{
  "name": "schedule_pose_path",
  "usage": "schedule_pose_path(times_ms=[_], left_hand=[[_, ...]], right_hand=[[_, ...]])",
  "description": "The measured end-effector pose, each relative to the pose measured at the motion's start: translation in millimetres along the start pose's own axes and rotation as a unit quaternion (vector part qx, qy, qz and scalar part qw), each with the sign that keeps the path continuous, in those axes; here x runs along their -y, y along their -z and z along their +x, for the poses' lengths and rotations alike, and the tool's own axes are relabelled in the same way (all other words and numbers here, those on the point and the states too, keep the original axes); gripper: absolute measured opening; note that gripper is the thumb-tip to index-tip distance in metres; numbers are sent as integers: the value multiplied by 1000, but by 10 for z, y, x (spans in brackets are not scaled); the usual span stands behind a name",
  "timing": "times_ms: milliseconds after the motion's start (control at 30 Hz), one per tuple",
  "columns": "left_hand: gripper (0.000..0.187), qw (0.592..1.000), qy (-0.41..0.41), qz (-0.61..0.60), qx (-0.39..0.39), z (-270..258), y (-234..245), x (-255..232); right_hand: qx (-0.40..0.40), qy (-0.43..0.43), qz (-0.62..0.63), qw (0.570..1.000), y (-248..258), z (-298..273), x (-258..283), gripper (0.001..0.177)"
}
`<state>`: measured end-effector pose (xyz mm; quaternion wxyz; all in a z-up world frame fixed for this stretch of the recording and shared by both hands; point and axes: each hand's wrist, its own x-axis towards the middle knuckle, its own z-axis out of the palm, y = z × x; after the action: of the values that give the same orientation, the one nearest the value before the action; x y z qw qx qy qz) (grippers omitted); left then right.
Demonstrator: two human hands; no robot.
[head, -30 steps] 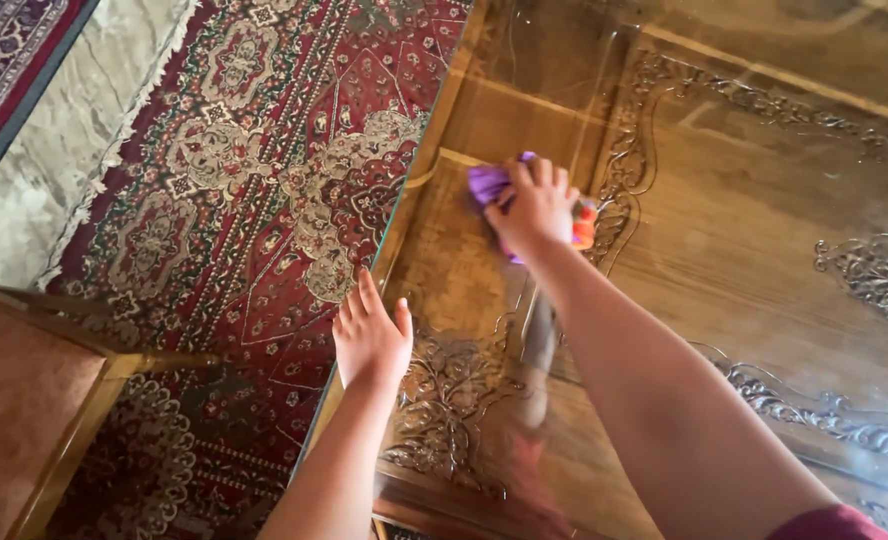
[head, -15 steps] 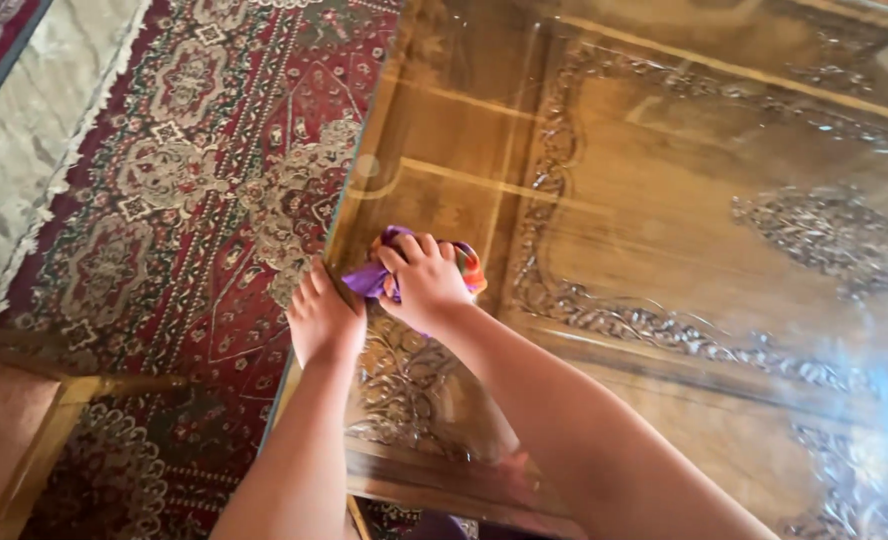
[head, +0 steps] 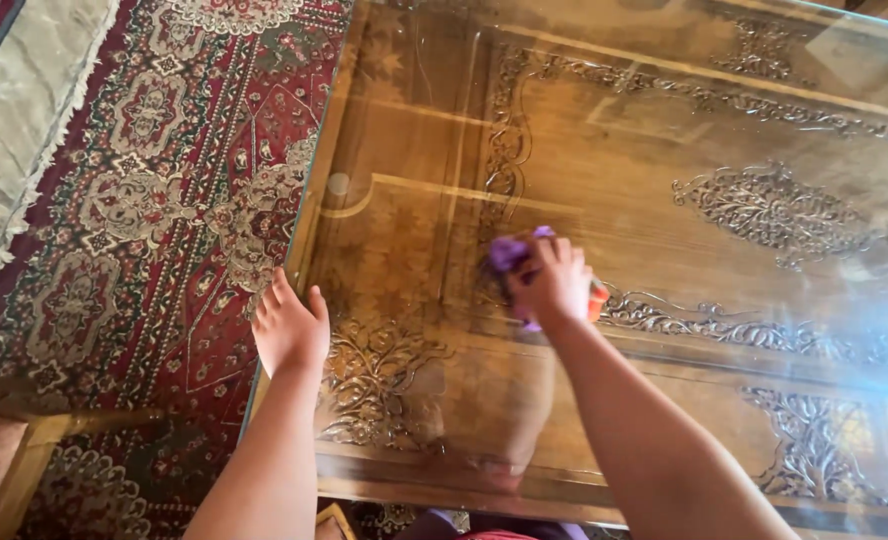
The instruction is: Cleaning a glass-top wooden dining table with a cloth.
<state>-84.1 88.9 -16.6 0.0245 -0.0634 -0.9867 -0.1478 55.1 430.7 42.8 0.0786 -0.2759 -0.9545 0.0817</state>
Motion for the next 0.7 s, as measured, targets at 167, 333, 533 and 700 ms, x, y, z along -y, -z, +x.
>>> schedule_pose_path(times_ms=[167,333,533,700], left_hand=[[66,1000,-5,16,-12,-4,15,-17],[67,998,3,44,44,8,79,-40],[69,997,13,60,54,-30,113,-89],[68,997,3,57,48,-23,94,-103]], right_hand=[[-24,-65,-14,998,-74,351,-402,70],[-40,-88,-16,995,-219,827,-521,69],[-41,-48,1,998,-401,1353,-250,69],[-81,68,37,994,-604,1701,390,67]])
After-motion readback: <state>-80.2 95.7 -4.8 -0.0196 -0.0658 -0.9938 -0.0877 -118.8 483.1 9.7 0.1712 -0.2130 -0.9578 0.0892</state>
